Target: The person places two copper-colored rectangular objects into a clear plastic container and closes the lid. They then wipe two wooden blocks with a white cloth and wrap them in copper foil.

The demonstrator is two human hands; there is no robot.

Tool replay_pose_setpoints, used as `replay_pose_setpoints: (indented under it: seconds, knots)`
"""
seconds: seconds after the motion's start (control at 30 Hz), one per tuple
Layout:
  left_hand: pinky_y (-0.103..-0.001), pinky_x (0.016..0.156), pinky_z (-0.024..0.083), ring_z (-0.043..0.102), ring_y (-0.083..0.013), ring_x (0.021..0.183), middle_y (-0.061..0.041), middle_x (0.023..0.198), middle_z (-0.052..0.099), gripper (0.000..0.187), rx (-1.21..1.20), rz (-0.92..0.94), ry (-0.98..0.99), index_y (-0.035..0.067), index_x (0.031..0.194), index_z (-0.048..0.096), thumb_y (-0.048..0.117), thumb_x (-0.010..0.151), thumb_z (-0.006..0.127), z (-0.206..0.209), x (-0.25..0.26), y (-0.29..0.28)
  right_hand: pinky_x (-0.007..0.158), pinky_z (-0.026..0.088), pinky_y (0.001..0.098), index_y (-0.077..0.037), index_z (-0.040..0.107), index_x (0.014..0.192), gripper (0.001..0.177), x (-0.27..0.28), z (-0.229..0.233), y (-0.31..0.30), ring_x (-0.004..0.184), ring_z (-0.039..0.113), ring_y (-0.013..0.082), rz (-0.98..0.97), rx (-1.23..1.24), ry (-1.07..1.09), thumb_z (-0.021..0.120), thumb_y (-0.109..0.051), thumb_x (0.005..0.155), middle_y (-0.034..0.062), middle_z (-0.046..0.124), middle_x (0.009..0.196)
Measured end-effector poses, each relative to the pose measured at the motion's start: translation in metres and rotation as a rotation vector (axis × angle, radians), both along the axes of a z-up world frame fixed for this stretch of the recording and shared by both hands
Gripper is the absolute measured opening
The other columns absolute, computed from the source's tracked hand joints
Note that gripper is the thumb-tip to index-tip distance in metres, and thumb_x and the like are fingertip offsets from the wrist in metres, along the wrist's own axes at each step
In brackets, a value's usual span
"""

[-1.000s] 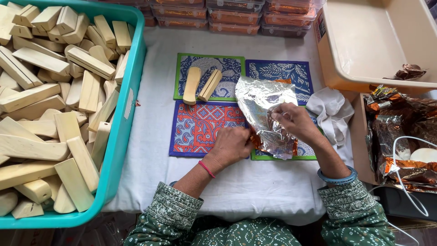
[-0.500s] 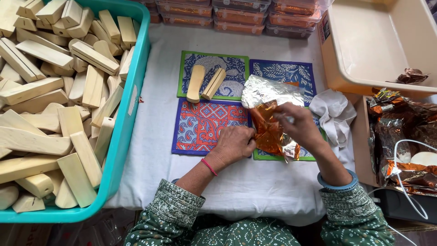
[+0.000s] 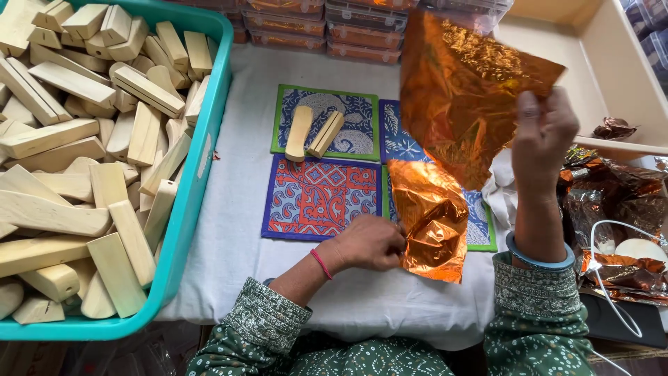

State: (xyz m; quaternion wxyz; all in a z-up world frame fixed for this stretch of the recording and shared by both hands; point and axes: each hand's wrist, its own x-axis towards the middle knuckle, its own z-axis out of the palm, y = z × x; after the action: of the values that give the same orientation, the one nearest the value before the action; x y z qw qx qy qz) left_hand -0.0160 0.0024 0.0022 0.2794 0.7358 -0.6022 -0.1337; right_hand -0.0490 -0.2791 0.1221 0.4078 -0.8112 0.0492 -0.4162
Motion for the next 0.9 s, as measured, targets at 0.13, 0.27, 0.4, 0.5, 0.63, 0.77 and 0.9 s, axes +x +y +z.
replay_pose_setpoints:
  seconds: [0.13, 0.27, 0.4, 0.5, 0.63, 0.77, 0.9]
  knots:
    - [-0.052, 0.060, 0.051, 0.067, -0.0352, 0.070, -0.011, 0.074, 0.069, 0.022, 0.063, -0.142, 0.084, 0.011, 0.075, 0.071, 0.032, 0.076, 0.063, 0.011, -0.002, 0.005, 0.076, 0.054, 0.0363, 0.002, 0.063, 0.115, 0.009, 0.010, 0.013, 0.047, 0.088, 0.067, 0.0222, 0.052, -0.348, 0.191, 0.061, -0.005, 0.109, 0.0135, 0.068, 0.099]
    - [-0.053, 0.061, 0.050, 0.066, -0.0371, 0.069, -0.013, 0.072, 0.068, 0.025, 0.092, -0.173, 0.149, 0.010, 0.076, 0.070, 0.033, 0.075, 0.064, 0.001, 0.001, 0.005, 0.078, 0.055, 0.0438, -0.004, 0.062, 0.110, 0.012, 0.025, -0.009, 0.096, 0.089, 0.068, 0.0331, 0.407, -0.730, 0.280, 0.065, -0.004, 0.098, 0.0138, 0.069, 0.100]
    - [-0.053, 0.062, 0.050, 0.066, -0.0374, 0.069, -0.013, 0.072, 0.068, 0.024, 0.077, -0.181, 0.138, 0.009, 0.077, 0.069, 0.032, 0.076, 0.063, -0.007, 0.000, 0.004, 0.077, 0.054, 0.0444, -0.006, 0.066, 0.111, 0.016, 0.015, -0.056, 0.125, 0.089, 0.068, 0.0314, 0.551, -0.701, 0.427, 0.062, -0.005, 0.095, 0.0126, 0.068, 0.096]
    - [-0.053, 0.063, 0.050, 0.067, -0.0366, 0.069, -0.012, 0.073, 0.069, 0.022, 0.059, -0.205, 0.117, 0.009, 0.077, 0.070, 0.030, 0.078, 0.064, -0.010, -0.002, 0.005, 0.085, 0.053, 0.0464, -0.005, 0.066, 0.110, 0.019, 0.007, -0.074, 0.130, 0.097, 0.067, 0.0323, 0.652, -0.682, 0.460, 0.061, -0.011, 0.093, 0.0120, 0.069, 0.102]
    - [-0.051, 0.066, 0.052, 0.068, -0.0344, 0.071, -0.011, 0.074, 0.070, 0.016, 0.037, -0.203, 0.141, 0.011, 0.081, 0.073, 0.023, 0.077, 0.065, 0.005, -0.002, 0.011, 0.087, 0.054, 0.0435, -0.003, 0.064, 0.115, 0.023, 0.001, -0.069, 0.126, 0.103, 0.066, 0.0329, 0.711, -0.457, 0.672, 0.061, -0.020, 0.100, 0.0144, 0.065, 0.112]
    - [-0.049, 0.069, 0.054, 0.070, -0.0320, 0.074, -0.010, 0.077, 0.071, 0.019, 0.013, -0.160, 0.215, 0.017, 0.091, 0.078, 0.019, 0.080, 0.063, 0.036, 0.002, 0.019, 0.088, 0.056, 0.0379, -0.004, 0.064, 0.123, 0.033, -0.011, -0.049, 0.119, 0.105, 0.068, 0.0286, 0.706, -0.264, 0.700, 0.062, -0.026, 0.099, 0.0135, 0.066, 0.125]
    - [-0.049, 0.074, 0.054, 0.069, -0.0326, 0.080, -0.011, 0.081, 0.071, 0.016, -0.050, -0.107, 0.164, 0.015, 0.090, 0.077, 0.020, 0.083, 0.065, 0.025, 0.005, 0.016, 0.090, 0.057, 0.0369, -0.005, 0.064, 0.119, 0.033, -0.041, -0.020, 0.087, 0.105, 0.070, 0.0263, 0.593, -0.309, 0.689, 0.066, -0.029, 0.097, 0.0107, 0.068, 0.120]
